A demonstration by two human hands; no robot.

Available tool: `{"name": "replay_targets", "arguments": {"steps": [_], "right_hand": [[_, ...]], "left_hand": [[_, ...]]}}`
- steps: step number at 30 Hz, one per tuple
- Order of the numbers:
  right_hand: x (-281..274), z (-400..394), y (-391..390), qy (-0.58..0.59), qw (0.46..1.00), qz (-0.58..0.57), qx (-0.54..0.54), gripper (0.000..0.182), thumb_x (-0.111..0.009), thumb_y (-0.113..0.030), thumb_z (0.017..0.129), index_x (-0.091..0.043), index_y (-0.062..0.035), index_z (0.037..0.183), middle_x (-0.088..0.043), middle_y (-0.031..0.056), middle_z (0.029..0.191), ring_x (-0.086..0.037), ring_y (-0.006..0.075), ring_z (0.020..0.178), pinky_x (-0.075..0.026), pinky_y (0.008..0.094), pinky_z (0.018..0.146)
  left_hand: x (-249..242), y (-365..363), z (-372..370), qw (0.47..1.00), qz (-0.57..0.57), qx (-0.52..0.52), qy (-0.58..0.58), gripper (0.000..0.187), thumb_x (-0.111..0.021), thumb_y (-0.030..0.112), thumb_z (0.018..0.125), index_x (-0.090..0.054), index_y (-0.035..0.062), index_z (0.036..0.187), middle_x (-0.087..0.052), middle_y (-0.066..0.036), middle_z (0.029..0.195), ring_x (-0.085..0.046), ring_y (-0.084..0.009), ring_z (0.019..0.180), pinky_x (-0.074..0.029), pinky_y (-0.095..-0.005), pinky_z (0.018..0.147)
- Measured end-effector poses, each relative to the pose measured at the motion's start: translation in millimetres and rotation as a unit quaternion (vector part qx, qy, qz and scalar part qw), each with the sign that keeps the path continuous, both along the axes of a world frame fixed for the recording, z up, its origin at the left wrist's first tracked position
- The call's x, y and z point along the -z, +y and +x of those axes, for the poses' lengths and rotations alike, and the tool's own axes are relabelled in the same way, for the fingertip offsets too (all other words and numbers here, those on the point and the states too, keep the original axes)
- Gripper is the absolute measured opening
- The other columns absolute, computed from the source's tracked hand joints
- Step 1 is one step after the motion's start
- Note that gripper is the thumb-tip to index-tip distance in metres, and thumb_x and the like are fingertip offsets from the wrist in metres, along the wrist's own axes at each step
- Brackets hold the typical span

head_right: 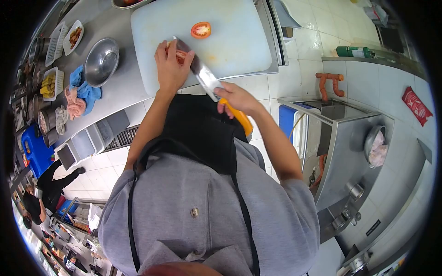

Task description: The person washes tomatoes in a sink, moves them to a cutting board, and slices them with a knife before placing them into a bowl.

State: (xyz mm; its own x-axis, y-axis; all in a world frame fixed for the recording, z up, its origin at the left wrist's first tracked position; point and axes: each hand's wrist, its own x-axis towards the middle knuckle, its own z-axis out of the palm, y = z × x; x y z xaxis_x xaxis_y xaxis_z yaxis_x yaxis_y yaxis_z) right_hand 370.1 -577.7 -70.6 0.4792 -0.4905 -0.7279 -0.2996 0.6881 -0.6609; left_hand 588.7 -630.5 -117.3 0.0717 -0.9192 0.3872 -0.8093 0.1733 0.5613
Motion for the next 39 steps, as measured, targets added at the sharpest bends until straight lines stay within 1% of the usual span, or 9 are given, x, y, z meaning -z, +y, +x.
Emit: {"name": "replay_targets", "arguments": {"steps": [8,12,16,22,24,28,30,33,39], "right_hand": [[-12,69,-21,-0.04,0.994,-0.085,-0.053,0.031,-0.042,-0.026,0.104,-0.047,-0.0041,0.124,-0.06,0.0143,0.069,-0.05,0.0141,0.04,-0.045,0.0291,0.038],[-30,114,-39,-0.059,0.983,-0.139,-0.102,0.025,-0.042,-0.023,0.103,-0.049,-0.0001,0.109,-0.06,0.0136,0.067,-0.052,0.0145,0.04,-0.045,0.029,0.037],[-57,167,-66,-0.075,0.965,-0.207,-0.143,0.024,-0.041,-0.02,0.101,-0.048,0.0032,0.098,-0.062,0.0143,0.067,-0.056,0.0169,0.043,-0.047,0.0313,0.038],[-74,161,-69,-0.017,0.956,-0.229,-0.184,0.022,-0.04,-0.017,0.098,-0.047,0.0035,0.096,-0.061,0.0143,0.067,-0.058,0.0182,0.045,-0.047,0.0323,0.039],[-72,121,-58,-0.023,0.971,-0.209,-0.115,0.022,-0.042,-0.022,0.102,-0.048,-0.0005,0.101,-0.061,0.0115,0.068,-0.054,0.0151,0.04,-0.044,0.0299,0.038],[-58,47,-29,0.007,0.985,-0.167,0.041,0.024,-0.043,-0.02,0.102,-0.05,-0.0035,0.117,-0.061,0.0103,0.069,-0.049,0.0128,0.038,-0.043,0.0285,0.037],[-55,14,-14,0.049,0.978,-0.155,0.131,0.021,-0.042,-0.019,0.102,-0.05,-0.0015,0.111,-0.059,0.0115,0.067,-0.048,0.0133,0.037,-0.042,0.028,0.036],[-50,-22,3,0.053,0.97,-0.138,0.193,0.022,-0.042,-0.019,0.102,-0.051,-0.0027,0.114,-0.06,0.0123,0.067,-0.047,0.0131,0.036,-0.041,0.0266,0.035],[-31,-38,25,0.101,0.959,-0.161,0.209,0.019,-0.044,-0.019,0.101,-0.052,-0.0068,0.113,-0.06,0.0108,0.069,-0.046,0.0117,0.037,-0.041,0.026,0.036]], "left_hand": [[2,-9,13,0.979,-0.059,-0.087,0.177,0.045,-0.066,0.017,0.089,-0.054,-0.0063,0.126,-0.042,-0.032,0.135,-0.039,-0.0464,0.126,-0.034,-0.0499,0.107],[-23,-25,58,0.978,-0.112,-0.128,0.12,0.044,-0.066,0.016,0.089,-0.055,-0.0059,0.126,-0.045,-0.03,0.133,-0.047,-0.0433,0.118,-0.042,-0.0469,0.1],[-50,-44,137,0.961,-0.158,-0.219,0.066,0.039,-0.07,0.02,0.087,-0.062,-0.005,0.117,-0.061,-0.023,0.115,-0.063,-0.0323,0.094,-0.052,-0.0412,0.078],[-46,-67,211,0.932,-0.094,-0.272,0.222,0.047,-0.069,0.036,0.086,-0.068,-0.0051,0.11,-0.066,-0.02,0.099,-0.062,-0.0338,0.095,-0.05,-0.0439,0.083],[-40,-69,214,0.94,-0.181,-0.286,-0.031,0.046,-0.068,0.037,0.086,-0.068,-0.0042,0.107,-0.067,-0.02,0.1,-0.061,-0.0368,0.099,-0.048,-0.0464,0.088],[-40,-77,134,0.973,-0.192,-0.111,-0.061,0.033,-0.069,0.02,0.082,-0.067,0.0018,0.109,-0.067,-0.019,0.109,-0.065,-0.038,0.096,-0.05,-0.0443,0.089],[-51,-77,76,0.991,-0.014,0.057,0.117,0.04,-0.064,0.004,0.08,-0.063,0.0084,0.119,-0.063,-0.019,0.12,-0.057,-0.0387,0.113,-0.043,-0.0433,0.102],[-35,-91,26,0.955,0.002,0.289,-0.066,0.06,-0.058,-0.004,0.074,-0.055,0.014,0.131,-0.049,-0.015,0.141,-0.049,-0.0377,0.123,-0.042,-0.0411,0.104],[-40,-110,5,0.901,0.177,0.379,-0.118,0.056,-0.059,0.001,0.076,-0.058,0.0172,0.129,-0.055,-0.017,0.126,-0.054,-0.0377,0.114,-0.046,-0.0429,0.097]]}}
